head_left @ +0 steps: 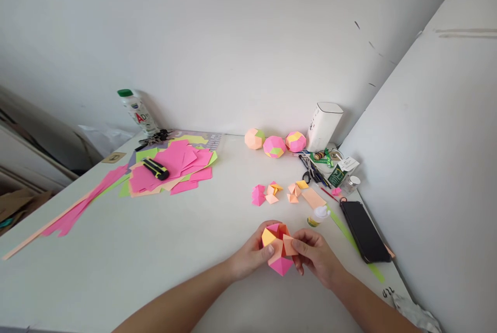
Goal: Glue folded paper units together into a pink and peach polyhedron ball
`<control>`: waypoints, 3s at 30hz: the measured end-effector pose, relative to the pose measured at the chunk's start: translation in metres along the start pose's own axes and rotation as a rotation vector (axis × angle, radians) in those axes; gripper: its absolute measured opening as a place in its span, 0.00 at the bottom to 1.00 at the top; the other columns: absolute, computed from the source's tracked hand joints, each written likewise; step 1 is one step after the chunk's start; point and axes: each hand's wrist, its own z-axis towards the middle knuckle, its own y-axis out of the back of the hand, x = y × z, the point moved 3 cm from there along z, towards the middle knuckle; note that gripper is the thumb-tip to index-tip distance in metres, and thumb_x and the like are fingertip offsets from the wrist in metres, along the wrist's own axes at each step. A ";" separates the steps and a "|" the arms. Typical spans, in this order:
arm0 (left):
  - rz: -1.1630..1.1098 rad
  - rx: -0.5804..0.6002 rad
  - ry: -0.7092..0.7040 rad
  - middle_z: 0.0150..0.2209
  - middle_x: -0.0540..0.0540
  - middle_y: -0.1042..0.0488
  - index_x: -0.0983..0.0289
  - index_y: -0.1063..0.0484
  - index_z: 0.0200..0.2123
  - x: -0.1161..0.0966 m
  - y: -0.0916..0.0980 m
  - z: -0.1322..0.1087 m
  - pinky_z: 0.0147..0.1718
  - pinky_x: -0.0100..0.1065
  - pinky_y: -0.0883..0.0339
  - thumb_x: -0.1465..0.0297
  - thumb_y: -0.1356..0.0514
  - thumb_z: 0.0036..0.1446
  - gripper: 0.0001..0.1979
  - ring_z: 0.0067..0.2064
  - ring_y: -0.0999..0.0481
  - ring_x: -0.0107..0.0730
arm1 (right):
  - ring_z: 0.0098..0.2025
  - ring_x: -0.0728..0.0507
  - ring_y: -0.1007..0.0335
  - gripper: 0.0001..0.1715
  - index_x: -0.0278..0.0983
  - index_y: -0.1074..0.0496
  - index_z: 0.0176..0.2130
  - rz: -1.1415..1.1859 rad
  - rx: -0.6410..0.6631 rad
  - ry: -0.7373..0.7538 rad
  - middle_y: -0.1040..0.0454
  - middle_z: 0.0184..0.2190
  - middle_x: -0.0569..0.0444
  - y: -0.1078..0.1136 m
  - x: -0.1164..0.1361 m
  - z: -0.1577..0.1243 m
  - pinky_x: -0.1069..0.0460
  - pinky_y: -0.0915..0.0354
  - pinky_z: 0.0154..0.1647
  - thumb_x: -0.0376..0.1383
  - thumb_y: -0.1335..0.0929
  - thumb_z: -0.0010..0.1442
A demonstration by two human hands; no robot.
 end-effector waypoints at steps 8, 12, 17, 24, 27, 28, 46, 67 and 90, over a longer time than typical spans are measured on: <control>-0.001 -0.015 -0.003 0.48 0.61 0.33 0.61 0.45 0.53 0.002 0.001 0.000 0.41 0.42 0.36 0.52 0.43 0.54 0.30 0.45 0.30 0.42 | 0.17 0.52 0.36 0.16 0.34 0.29 0.26 -0.012 -0.017 -0.005 0.30 0.16 0.58 0.001 0.000 -0.001 0.57 0.39 0.14 0.43 0.26 0.49; -0.006 -0.004 -0.007 0.48 0.61 0.33 0.61 0.44 0.53 0.002 0.000 0.000 0.41 0.42 0.36 0.52 0.43 0.54 0.29 0.45 0.30 0.42 | 0.17 0.52 0.36 0.16 0.34 0.29 0.26 -0.019 -0.024 -0.006 0.30 0.16 0.58 -0.001 0.001 -0.001 0.57 0.39 0.14 0.44 0.25 0.48; -0.010 -0.012 0.004 0.48 0.61 0.33 0.60 0.44 0.53 0.000 -0.001 0.000 0.42 0.43 0.36 0.52 0.42 0.53 0.29 0.45 0.30 0.43 | 0.17 0.52 0.36 0.16 0.34 0.28 0.26 -0.017 -0.030 -0.008 0.30 0.16 0.58 -0.002 0.002 -0.001 0.57 0.40 0.14 0.44 0.25 0.47; -0.019 -0.003 -0.001 0.47 0.61 0.32 0.61 0.44 0.53 -0.002 -0.003 0.000 0.41 0.43 0.36 0.51 0.42 0.52 0.30 0.44 0.29 0.42 | 0.17 0.52 0.36 0.17 0.33 0.29 0.26 -0.025 -0.034 -0.017 0.30 0.17 0.58 -0.002 0.002 -0.002 0.57 0.40 0.14 0.44 0.25 0.47; -0.021 -0.003 -0.003 0.47 0.60 0.32 0.60 0.44 0.53 -0.002 -0.004 0.000 0.41 0.42 0.35 0.52 0.42 0.53 0.29 0.44 0.29 0.42 | 0.17 0.52 0.37 0.18 0.34 0.29 0.26 -0.037 -0.042 -0.020 0.30 0.17 0.58 -0.003 0.003 -0.002 0.57 0.41 0.15 0.44 0.25 0.46; -0.021 -0.004 -0.005 0.47 0.60 0.32 0.60 0.44 0.53 -0.002 -0.004 0.000 0.41 0.42 0.35 0.52 0.42 0.53 0.29 0.44 0.28 0.42 | 0.17 0.52 0.37 0.18 0.34 0.29 0.25 -0.041 -0.045 -0.018 0.30 0.17 0.58 -0.003 0.003 -0.003 0.57 0.42 0.15 0.45 0.25 0.46; -0.020 -0.044 -0.025 0.47 0.60 0.32 0.59 0.46 0.55 0.001 -0.003 0.000 0.40 0.42 0.35 0.55 0.41 0.54 0.29 0.44 0.28 0.42 | 0.17 0.54 0.41 0.18 0.34 0.28 0.25 -0.107 -0.091 -0.012 0.32 0.17 0.59 -0.001 0.001 -0.005 0.56 0.47 0.17 0.45 0.25 0.45; -0.047 -0.038 -0.014 0.46 0.60 0.31 0.60 0.45 0.53 0.000 -0.007 -0.001 0.39 0.42 0.33 0.57 0.40 0.54 0.28 0.43 0.27 0.42 | 0.19 0.52 0.42 0.16 0.35 0.27 0.25 -0.150 -0.080 0.042 0.33 0.19 0.58 -0.001 -0.002 -0.007 0.54 0.45 0.22 0.45 0.26 0.48; -0.058 -0.028 0.008 0.45 0.59 0.32 0.60 0.46 0.53 0.001 -0.007 -0.003 0.38 0.40 0.33 0.59 0.40 0.54 0.27 0.43 0.27 0.41 | 0.20 0.52 0.42 0.12 0.35 0.25 0.26 -0.269 -0.063 0.136 0.33 0.20 0.58 -0.003 0.001 -0.010 0.55 0.44 0.22 0.42 0.28 0.53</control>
